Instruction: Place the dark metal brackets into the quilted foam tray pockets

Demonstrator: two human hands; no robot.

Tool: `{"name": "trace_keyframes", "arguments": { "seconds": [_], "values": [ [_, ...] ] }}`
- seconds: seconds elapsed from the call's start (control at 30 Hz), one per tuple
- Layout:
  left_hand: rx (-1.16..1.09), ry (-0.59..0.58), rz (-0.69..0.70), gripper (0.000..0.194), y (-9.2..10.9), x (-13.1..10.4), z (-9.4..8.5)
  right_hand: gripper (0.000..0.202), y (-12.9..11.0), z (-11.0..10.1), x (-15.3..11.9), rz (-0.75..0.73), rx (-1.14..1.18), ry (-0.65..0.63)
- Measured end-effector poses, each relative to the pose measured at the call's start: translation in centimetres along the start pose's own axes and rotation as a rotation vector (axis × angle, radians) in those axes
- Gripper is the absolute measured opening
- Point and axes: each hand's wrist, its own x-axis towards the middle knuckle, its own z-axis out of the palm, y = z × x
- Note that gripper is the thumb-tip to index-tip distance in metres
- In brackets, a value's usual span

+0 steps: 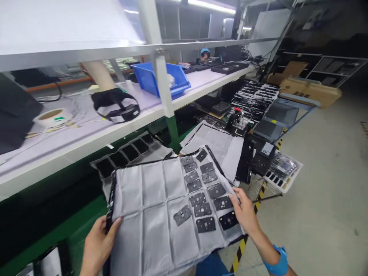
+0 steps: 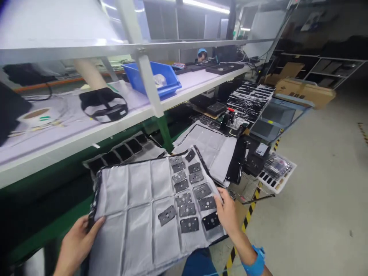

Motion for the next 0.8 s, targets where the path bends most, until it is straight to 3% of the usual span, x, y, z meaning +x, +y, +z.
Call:
{"name": "trace_keyframes", "arguments": {
  "seconds": [0.13, 0.23, 0.37, 0.47, 0.53, 0.63, 0.73, 0.8],
  "values": [
    [-0.125, -0.148, 0.277, 0.042, 12.4, 5.9, 10.5, 0.047, 4.6, -6.4, 5.9, 0.101, -0.063, 0.177],
    [-0.16, -0.224, 0.4, 0.031, 20.3, 9.8, 18.9, 0.059, 8.5, -9.5, 9.3, 0.166, -0.121, 0.333],
    [-0.167, -0.322, 0.502, 0.019, 29.0, 14.2, 29.1, 0.073, 13.5, -11.2, 13.7, 0.236, -0.188, 0.476],
    [-0.147, -0.38, 0.533, 0.018, 34.3, 17.0, 35.1, 0.075, 16.7, -10.9, 17.1, 0.287, -0.236, 0.525],
    [-0.121, -0.397, 0.532, 0.02, 36.9, 18.2, 38.1, 0.071, 18.6, -10.3, 19.2, 0.324, -0.267, 0.519],
    [-0.073, -0.401, 0.512, 0.026, 39.1, 19.1, 40.9, 0.076, 20.5, -9.1, 21.2, 0.388, -0.317, 0.456],
    [-0.032, -0.381, 0.497, 0.03, 38.9, 19.5, 41.7, 0.089, 20.9, -8.7, 22.0, 0.439, -0.381, 0.386],
    [-0.023, -0.349, 0.497, 0.034, 37.1, 19.3, 40.9, 0.091, 20.6, -9.1, 21.7, 0.431, -0.405, 0.328]
  ]
}}
